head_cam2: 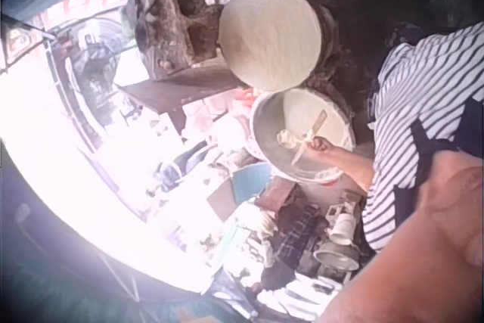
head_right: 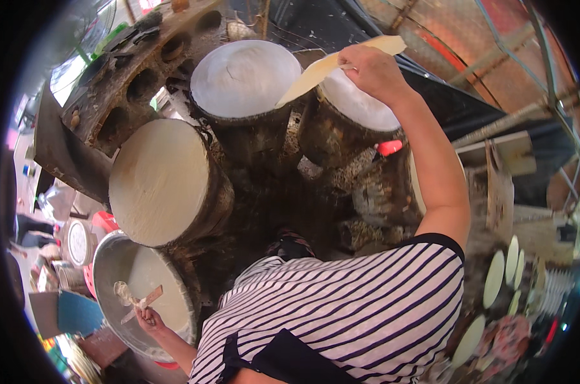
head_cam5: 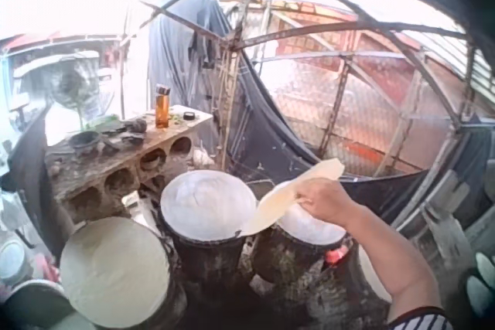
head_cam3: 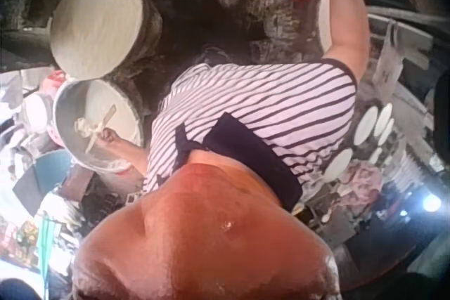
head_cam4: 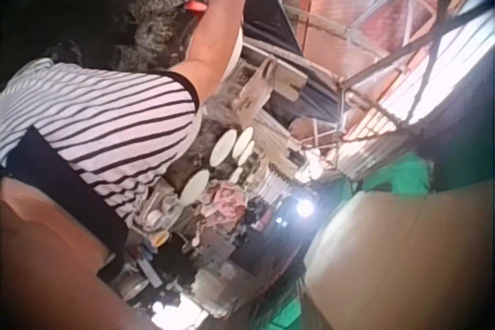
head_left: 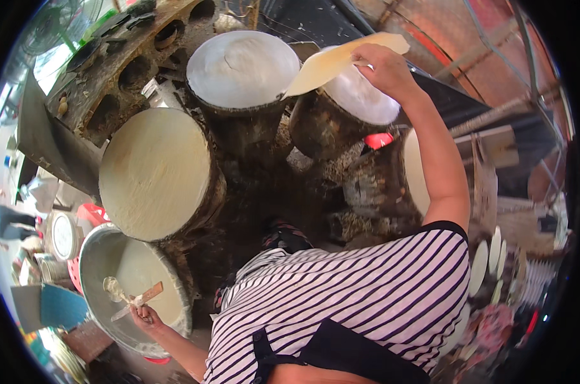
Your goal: The person ladles batter onto multiple hot griddles, spreads it into thin circles, flips the crepes, and stacks them on a tray. The person uses a ladle and a wooden spatula to manage several crepes simultaneously.
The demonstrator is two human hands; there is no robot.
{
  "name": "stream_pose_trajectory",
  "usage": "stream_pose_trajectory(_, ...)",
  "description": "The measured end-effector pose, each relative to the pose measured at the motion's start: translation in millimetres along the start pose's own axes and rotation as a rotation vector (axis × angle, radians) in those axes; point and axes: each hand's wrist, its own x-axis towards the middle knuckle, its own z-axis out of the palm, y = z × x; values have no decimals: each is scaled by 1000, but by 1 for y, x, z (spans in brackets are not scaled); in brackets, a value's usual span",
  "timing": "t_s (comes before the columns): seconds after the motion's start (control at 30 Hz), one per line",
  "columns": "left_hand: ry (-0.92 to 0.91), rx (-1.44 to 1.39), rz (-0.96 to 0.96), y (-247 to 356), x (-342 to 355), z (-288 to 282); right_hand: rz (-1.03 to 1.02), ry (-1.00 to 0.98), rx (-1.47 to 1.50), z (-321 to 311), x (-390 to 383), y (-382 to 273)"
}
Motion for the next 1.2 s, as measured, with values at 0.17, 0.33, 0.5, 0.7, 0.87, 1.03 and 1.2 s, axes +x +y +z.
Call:
stream_pose_trajectory(0.17, 74, 145, -118, 41, 23, -47, 364, 94, 23, -49, -116, -95)
stream_pose_trajectory(0.33, 95, 328, -195, 55, 17, -22, 713, 52, 365, -80, -248, -155)
stream_pose_trajectory(0.5, -833, 1437, 480, 16, -118, 18, 1173, 59, 628, -120, -434, -220)
stream_pose_trajectory(0.7, -1051, 1692, 499, 17, -163, 6, 1651, 227, 405, -236, -703, -315)
stream_pose_trajectory(0.87, -1237, 1726, 445, 13, -205, -2, 1708, 246, -88, -333, -830, -417)
stream_pose_trajectory(1.03, -1319, 1729, 380, 18, -221, -8, 1610, 140, -659, -258, -882, -489)
stream_pose_trajectory(1.2, -1350, 1724, 397, 27, -225, -11, 1617, 256, -658, -107, -908, -562)
